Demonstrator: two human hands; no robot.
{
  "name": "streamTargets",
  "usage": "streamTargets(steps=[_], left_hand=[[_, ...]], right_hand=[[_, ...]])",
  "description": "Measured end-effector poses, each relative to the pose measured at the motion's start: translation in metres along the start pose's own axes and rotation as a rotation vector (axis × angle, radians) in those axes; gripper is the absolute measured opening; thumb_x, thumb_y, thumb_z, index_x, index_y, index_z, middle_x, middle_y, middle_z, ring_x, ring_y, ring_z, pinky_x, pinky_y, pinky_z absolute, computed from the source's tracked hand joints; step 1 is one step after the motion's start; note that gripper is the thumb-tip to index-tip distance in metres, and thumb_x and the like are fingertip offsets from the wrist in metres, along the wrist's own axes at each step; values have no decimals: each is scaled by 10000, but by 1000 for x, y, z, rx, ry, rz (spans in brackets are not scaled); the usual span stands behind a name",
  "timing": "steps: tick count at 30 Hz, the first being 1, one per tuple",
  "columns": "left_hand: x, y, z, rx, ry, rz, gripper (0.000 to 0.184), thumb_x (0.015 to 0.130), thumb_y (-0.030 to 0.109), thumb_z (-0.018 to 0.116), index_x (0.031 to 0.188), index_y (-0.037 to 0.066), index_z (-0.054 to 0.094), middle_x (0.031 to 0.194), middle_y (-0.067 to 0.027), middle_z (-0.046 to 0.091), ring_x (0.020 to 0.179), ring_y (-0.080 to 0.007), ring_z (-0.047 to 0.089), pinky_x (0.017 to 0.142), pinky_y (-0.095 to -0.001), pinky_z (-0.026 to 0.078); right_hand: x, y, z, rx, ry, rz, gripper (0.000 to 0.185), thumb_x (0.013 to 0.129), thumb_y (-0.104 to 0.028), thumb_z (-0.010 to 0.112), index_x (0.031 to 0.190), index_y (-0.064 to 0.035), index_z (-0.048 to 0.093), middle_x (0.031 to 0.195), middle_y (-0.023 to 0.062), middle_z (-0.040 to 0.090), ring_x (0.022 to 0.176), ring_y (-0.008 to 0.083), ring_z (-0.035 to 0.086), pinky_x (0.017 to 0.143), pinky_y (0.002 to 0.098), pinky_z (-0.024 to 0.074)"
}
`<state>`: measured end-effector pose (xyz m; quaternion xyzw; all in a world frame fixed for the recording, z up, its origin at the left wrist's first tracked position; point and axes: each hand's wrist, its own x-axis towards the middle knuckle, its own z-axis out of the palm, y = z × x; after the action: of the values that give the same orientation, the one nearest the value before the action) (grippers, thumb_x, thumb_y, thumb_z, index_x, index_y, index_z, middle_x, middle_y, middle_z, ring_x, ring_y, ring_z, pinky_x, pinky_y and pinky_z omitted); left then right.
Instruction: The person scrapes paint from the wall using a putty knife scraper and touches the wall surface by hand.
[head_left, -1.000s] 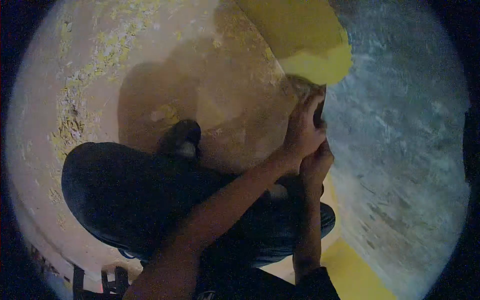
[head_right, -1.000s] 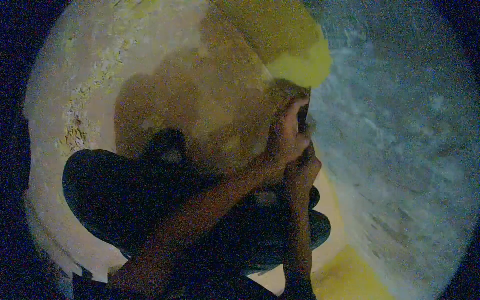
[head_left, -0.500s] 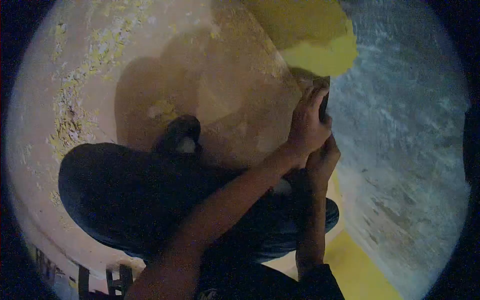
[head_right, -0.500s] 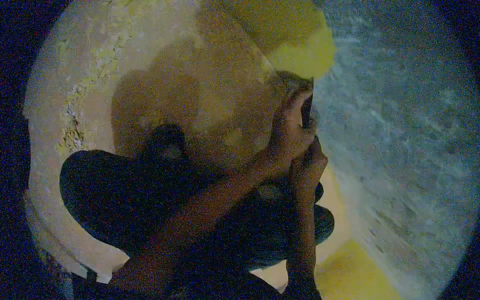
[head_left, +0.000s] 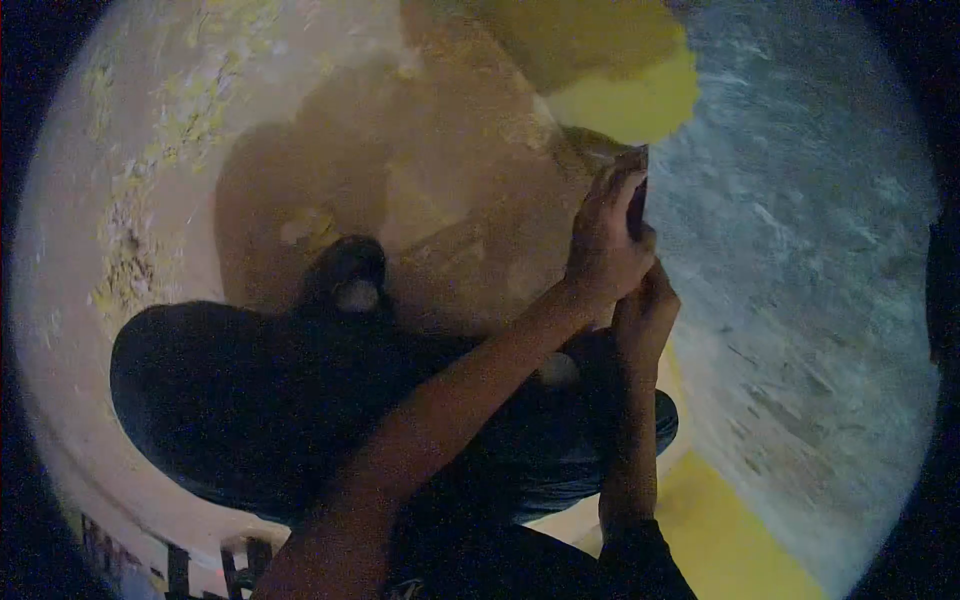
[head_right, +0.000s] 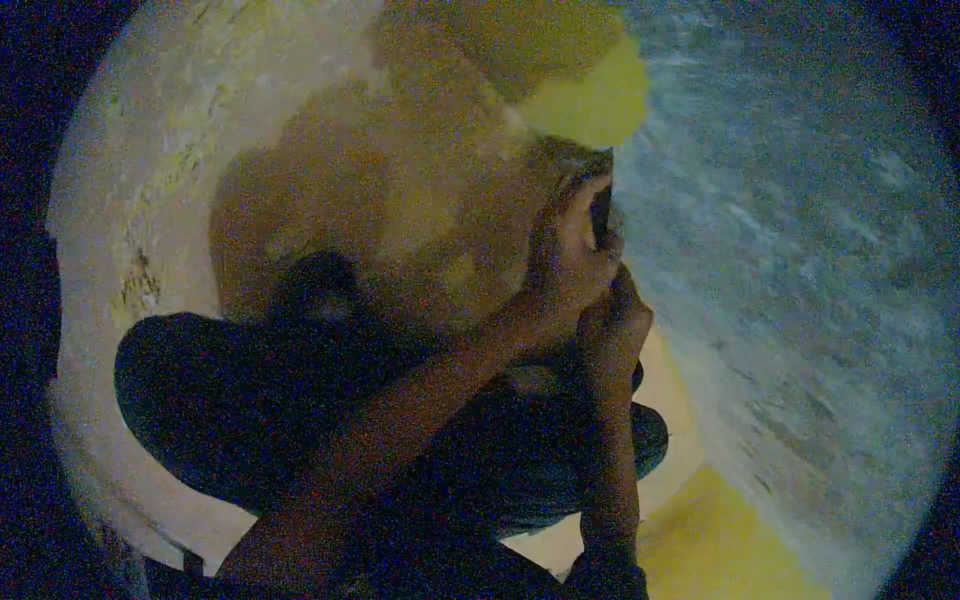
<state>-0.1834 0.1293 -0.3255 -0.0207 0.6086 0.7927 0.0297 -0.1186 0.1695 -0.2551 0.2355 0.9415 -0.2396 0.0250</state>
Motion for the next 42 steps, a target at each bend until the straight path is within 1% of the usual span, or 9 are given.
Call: streamTargets(steps=[10,14,17,21,29,32,35,37,42], left_hand=[[8,4,-7,89,28,28,550,671,-32,597,1208,11,490,1195,-228,517,1114,-412,500,960,-449,407],[8,-4,-5,71,41,183,535,671,-28,596,1196,5,501,1164,-233,525,1082,-403,515,943,-448,418],[3,-11,1,-32,6,-49,530,663,-31,596,1186,-5,514,1175,-238,520,1103,-407,504,957,-439,416],[1,-8,-9,86,17,133,586,672,-38,584,1248,-35,479,1186,-256,519,1126,-419,498,980,-427,403],[6,-3,-17,178,-39,245,643,722,-89,516,1349,-32,384,1313,-284,445,1178,-425,471,992,-420,399],[3,0,-22,238,-60,152,670,737,-100,497,1383,-18,336,1361,-286,389,1146,-429,492,954,-422,432],[4,15,-29,149,-341,-215,697,731,-102,496,1397,-14,309,1398,-287,320,1133,-437,492,919,-439,453],[7,2,-25,212,-97,124,716,728,-85,502,1407,-10,287,1411,-290,282,1155,-437,470,912,-458,453],[-10,-13,-16,178,-160,113,761,721,-61,512,1427,-2,234,1429,-295,246,1165,-445,459,923,-457,447]], right_hand=[[5,-1,10,-71,22,5,246,892,-156,551,1034,43,582,823,203,661,776,182,634,661,335,482],[4,4,7,-51,40,-60,273,872,-164,573,1061,32,578,814,206,668,735,261,665,641,351,491],[11,4,18,-141,18,-59,299,861,-150,575,1100,29,571,814,227,661,738,329,673,621,358,495],[0,17,24,-58,90,-123,315,853,-132,572,1129,19,562,799,246,646,767,382,664,601,357,497],[8,14,25,-115,63,-14,293,844,-142,605,1107,-18,577,855,209,672,777,330,680,609,359,499],[11,7,31,-100,51,-2,281,844,-145,612,1096,-24,582,873,208,674,795,299,685,620,358,498],[0,21,28,-65,43,27,274,843,-149,613,1084,-22,581,870,209,672,798,276,683,634,356,495],[13,17,39,-26,49,24,273,844,-152,612,1080,-18,578,864,209,671,794,265,681,641,355,494],[-1,33,35,-85,-35,80,365,873,-177,568,1209,-41,534,969,184,673,783,261,657,653,381,497]])
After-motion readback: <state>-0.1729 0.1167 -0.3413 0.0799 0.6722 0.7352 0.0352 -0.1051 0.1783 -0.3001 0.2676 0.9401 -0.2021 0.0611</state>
